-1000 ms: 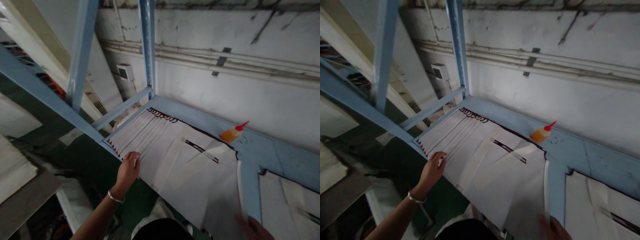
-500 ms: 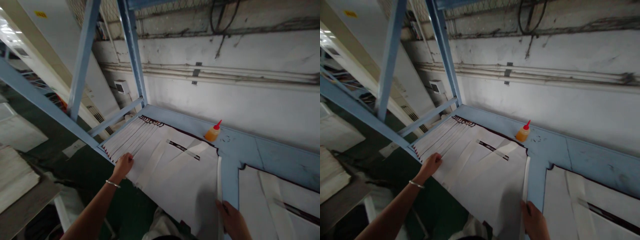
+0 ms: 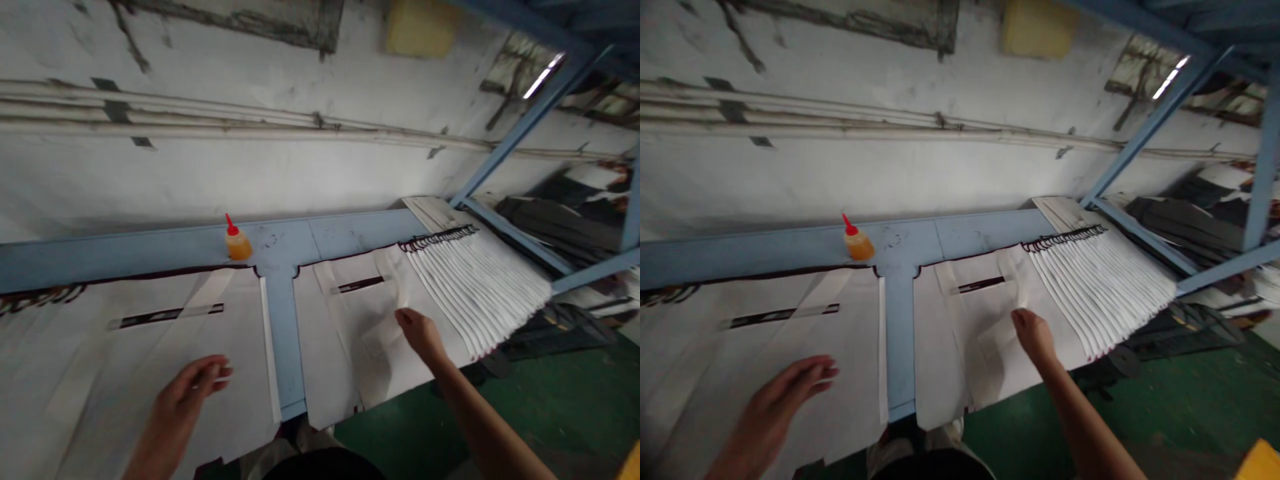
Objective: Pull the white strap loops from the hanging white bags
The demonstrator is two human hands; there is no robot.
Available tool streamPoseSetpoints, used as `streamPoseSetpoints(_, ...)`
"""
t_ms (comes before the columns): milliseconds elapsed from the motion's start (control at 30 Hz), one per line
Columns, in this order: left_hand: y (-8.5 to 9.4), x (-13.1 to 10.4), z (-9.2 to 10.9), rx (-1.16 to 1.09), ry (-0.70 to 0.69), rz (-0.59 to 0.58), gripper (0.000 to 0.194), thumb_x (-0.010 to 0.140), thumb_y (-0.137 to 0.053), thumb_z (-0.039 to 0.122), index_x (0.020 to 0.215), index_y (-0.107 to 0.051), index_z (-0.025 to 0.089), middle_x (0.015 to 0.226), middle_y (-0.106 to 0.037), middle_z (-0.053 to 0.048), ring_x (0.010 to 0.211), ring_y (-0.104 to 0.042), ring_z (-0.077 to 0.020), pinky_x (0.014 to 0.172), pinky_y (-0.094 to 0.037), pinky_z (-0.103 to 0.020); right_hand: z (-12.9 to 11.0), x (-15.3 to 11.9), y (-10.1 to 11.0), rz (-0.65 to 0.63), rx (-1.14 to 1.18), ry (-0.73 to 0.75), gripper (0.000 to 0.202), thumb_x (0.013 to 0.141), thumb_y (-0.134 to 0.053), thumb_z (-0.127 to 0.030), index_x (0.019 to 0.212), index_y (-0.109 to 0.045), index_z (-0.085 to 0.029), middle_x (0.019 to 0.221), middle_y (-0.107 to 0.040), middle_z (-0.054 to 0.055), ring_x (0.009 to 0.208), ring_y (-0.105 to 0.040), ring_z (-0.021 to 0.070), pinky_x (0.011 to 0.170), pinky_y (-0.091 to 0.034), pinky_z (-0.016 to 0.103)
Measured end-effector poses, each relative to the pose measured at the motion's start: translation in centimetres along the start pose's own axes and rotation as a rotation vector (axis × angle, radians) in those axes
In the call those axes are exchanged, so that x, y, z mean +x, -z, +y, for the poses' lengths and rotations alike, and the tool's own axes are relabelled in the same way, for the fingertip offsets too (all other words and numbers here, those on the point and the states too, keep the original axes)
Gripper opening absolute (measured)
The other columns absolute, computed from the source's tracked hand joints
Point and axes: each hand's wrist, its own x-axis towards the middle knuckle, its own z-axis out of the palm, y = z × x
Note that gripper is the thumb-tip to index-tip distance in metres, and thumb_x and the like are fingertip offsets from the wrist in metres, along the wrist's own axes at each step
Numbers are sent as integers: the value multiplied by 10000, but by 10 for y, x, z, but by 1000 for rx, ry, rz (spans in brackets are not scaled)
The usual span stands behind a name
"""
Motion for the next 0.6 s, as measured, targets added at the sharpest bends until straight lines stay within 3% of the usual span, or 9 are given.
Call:
streamPoseSetpoints(33,-41,-10,6,-112,36,-108,593,532,-768,626,940,-701,201,1043,-737,-93,1046,-683,-308,917,-584,-406,31,11,15,48,-48,-58,374,979,-379,-294,933,-708,-123,950,-721,163,888,-669,238,748,-419,286)
streamPoseSetpoints(100,-106,-22,13,-236,127,-144,613,495,-825,523,979,-697,170,1130,-714,-116,1140,-646,-294,945,-568,-367,83,28,36,110,-126,-150,364,961,-385,-249,948,-707,-80,1017,-688,220,930,-650,269,770,-406,317)
streamPoseSetpoints(167,-146,-24,12,-314,199,-118,596,472,-843,436,972,-684,153,1150,-698,-130,1146,-637,-285,892,-578,-347,120,41,44,130,-172,-212,352,955,-406,-250,986,-699,-56,1045,-665,248,910,-645,281,756,-397,337)
streamPoseSetpoints(233,-165,-18,9,-360,233,-97,547,492,-830,389,955,-667,146,1112,-695,-128,1075,-656,-269,813,-586,-341,142,51,44,121,-188,-242,339,953,-443,-289,1009,-692,-66,1050,-662,240,860,-647,271,719,-389,338)
streamPoseSetpoints(300,-173,-9,6,-324,244,-67,512,535,-796,384,963,-651,143,1008,-700,-109,948,-673,-241,728,-573,-327,155,60,40,101,-180,-247,332,951,-479,-345,1000,-690,-93,1018,-679,210,828,-649,258,686,-383,329)
streamPoseSetpoints(367,-179,0,5,-186,199,-73,461,608,-738,434,953,-641,145,871,-688,-74,821,-662,-220,651,-534,-308,161,70,38,71,-157,-234,349,947,-504,-409,970,-689,-115,930,-701,176,808,-652,256,666,-384,322)
streamPoseSetpoints(433,-187,4,6,56,67,-116,355,707,-652,481,837,-629,151,722,-634,-35,717,-623,-208,621,-493,-307,164,78,41,27,-118,-191,346,943,-522,-432,893,-692,-135,833,-710,143,782,-658,247,658,-395,313)
streamPoseSetpoints(533,-203,-1,12,398,-141,-104,264,812,-568,399,677,-550,173,634,-568,-16,679,-589,-204,706,-497,-347,162,82,52,-68,-45,-78,274,919,-573,-353,755,-684,-164,724,-707,102,709,-665,212,646,-423,290)
streamPoseSetpoints(600,-212,-7,17,416,-189,-86,135,831,-557,284,793,-586,158,777,-655,-57,813,-637,-227,837,-511,-376,160,80,60,-94,-6,-13,191,895,-588,-269,784,-697,-158,693,-709,110,668,-673,206,633,-444,288)
